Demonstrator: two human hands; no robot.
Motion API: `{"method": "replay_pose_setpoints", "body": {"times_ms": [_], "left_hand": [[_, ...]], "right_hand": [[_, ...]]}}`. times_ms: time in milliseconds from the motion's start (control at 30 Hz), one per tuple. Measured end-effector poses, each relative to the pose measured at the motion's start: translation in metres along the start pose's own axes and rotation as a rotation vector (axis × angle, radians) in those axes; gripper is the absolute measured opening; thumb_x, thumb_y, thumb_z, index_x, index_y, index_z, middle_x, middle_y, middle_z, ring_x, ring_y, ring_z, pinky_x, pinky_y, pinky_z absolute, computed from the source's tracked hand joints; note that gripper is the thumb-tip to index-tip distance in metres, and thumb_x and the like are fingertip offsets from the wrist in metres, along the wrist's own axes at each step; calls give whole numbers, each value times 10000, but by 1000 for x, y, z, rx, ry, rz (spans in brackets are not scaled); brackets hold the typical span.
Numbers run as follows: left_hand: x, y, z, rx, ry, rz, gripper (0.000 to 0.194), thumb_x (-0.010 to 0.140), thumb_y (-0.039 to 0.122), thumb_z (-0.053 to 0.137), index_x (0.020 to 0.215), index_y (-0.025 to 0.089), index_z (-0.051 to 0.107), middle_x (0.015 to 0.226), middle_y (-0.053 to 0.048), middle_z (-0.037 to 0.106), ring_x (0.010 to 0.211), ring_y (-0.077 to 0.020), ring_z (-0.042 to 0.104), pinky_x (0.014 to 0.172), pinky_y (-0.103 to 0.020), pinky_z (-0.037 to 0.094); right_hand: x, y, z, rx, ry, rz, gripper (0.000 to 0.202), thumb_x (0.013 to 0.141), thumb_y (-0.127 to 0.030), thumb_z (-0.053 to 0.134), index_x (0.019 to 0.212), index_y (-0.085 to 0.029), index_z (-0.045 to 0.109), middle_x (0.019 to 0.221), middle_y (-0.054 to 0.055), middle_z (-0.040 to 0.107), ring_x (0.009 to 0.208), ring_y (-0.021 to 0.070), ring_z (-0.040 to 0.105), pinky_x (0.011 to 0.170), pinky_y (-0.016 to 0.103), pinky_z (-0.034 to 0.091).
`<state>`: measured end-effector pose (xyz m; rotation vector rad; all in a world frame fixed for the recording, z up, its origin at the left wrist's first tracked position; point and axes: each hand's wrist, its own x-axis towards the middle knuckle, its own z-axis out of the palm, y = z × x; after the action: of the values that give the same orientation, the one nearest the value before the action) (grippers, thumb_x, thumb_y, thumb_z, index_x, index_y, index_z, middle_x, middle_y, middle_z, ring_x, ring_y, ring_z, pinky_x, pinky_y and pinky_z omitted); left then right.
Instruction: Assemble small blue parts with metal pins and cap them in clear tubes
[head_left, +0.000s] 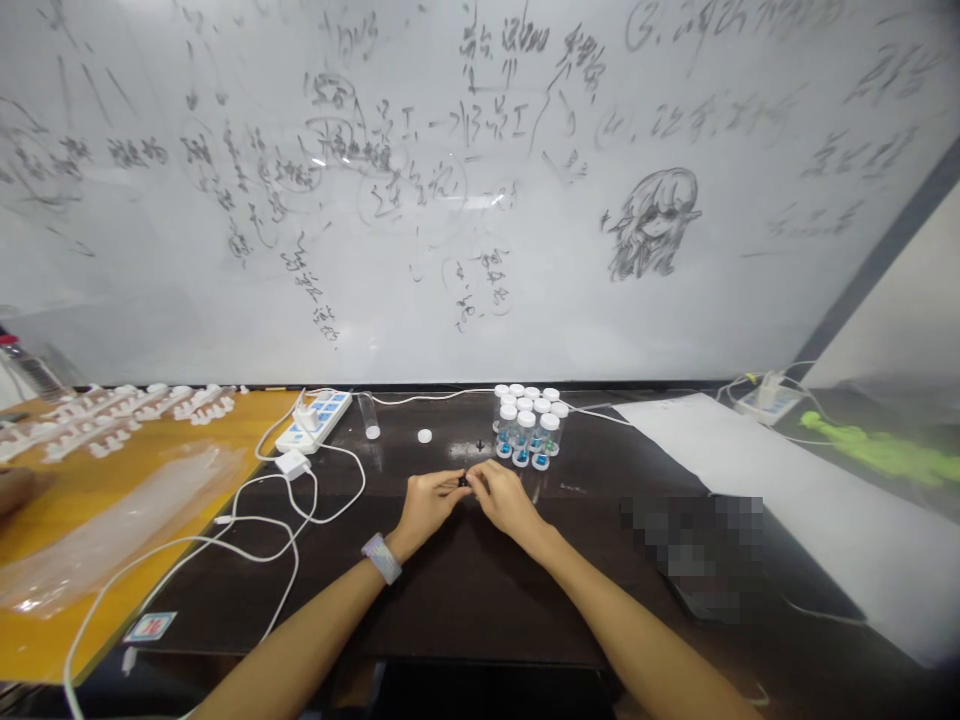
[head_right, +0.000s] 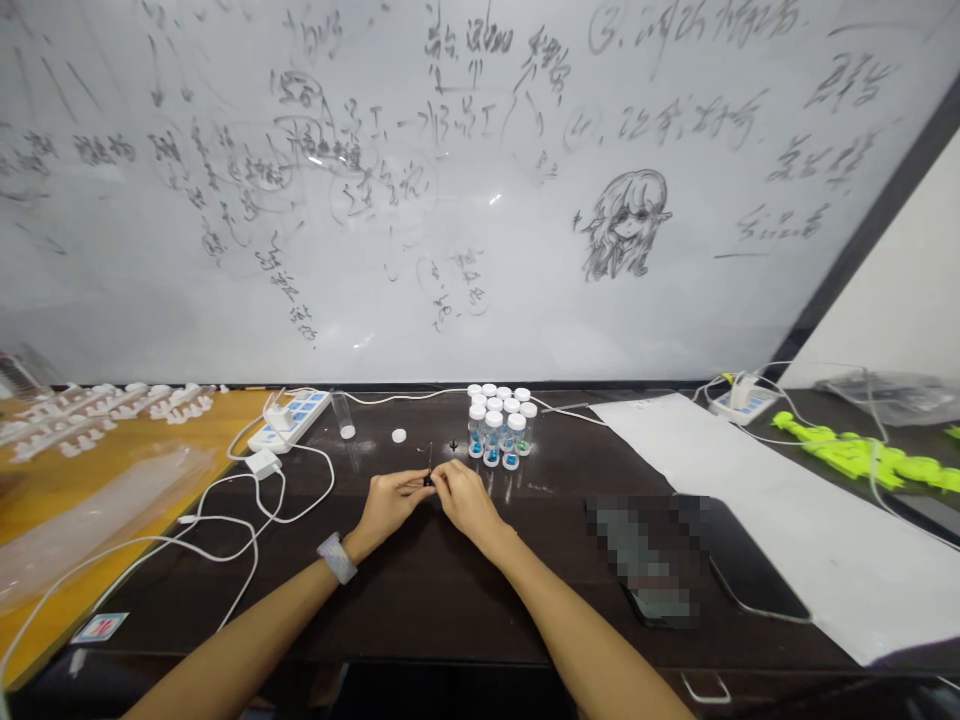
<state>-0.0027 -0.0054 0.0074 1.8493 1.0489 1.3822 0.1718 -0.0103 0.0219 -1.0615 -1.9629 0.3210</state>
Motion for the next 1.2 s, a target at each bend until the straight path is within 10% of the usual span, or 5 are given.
{"method": "replay_pose_setpoints", "body": {"times_ms": [867, 1200], "left_hand": [[0, 3, 1, -39, -26, -41, 265, 776, 326, 759, 995, 176, 761, 888, -68, 792, 788, -257, 764, 755, -404, 653], [1, 5, -1, 18, 36, -29, 289, 737, 331, 803, 975, 174, 755, 861, -71, 791, 753, -248, 766, 727, -376, 658]], "right_hand": [[2, 13, 10, 540, -61, 389, 200, 809, -365, 671, 823, -166, 676, 742, 40, 703, 630, 189, 696, 550, 297, 606], [4, 13, -6, 442, -101, 216, 312, 880, -455, 617, 941, -161, 698, 759, 38, 711, 546, 162, 690, 500, 235, 542]]}}
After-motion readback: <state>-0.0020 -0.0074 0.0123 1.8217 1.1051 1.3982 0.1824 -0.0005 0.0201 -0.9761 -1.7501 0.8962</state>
